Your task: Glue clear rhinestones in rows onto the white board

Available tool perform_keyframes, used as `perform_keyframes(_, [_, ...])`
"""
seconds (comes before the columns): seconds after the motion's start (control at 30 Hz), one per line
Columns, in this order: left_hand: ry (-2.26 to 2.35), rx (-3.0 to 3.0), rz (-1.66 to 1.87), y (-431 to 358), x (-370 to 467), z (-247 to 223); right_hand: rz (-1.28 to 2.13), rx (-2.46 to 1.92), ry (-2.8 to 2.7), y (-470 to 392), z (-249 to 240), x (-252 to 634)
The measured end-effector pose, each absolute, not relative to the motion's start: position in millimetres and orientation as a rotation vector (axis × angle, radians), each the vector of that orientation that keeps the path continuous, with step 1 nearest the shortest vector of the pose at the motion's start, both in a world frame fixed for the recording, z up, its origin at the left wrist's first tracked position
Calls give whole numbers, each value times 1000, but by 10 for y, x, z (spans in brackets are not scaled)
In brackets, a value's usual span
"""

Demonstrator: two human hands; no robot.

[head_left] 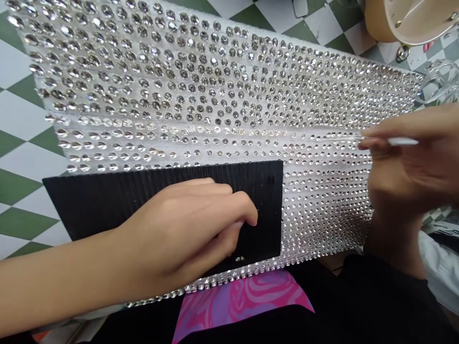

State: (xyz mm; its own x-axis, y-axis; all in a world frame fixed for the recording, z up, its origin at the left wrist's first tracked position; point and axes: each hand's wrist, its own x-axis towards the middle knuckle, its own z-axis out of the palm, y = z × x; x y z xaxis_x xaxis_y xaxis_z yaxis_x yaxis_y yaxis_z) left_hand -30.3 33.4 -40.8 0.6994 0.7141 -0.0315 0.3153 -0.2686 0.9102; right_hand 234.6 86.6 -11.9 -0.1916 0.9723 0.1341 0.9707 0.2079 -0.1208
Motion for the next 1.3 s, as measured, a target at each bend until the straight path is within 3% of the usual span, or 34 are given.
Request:
perform_keyframes(0.2, [820,1876,478,326,-307,-415,-138,-1682,-2218,851,-279,2295])
perform_keyframes(0.63, [813,1890,463,322,-320,-418,-188,-1899,-2387,878,-229,2255])
perform_keyframes(0.9, [820,1910,465,319,-316,-420,-237,-1478,-2385,852,-300,2339])
perform_keyframes(1.13, [843,1973,556,293,-308,-476,-162,-1868,-2370,850,-192,2285])
perform_keyframes(1.3, [832,1990,579,299,-326,-498,-147,-1840,-2378,860,-194,2272])
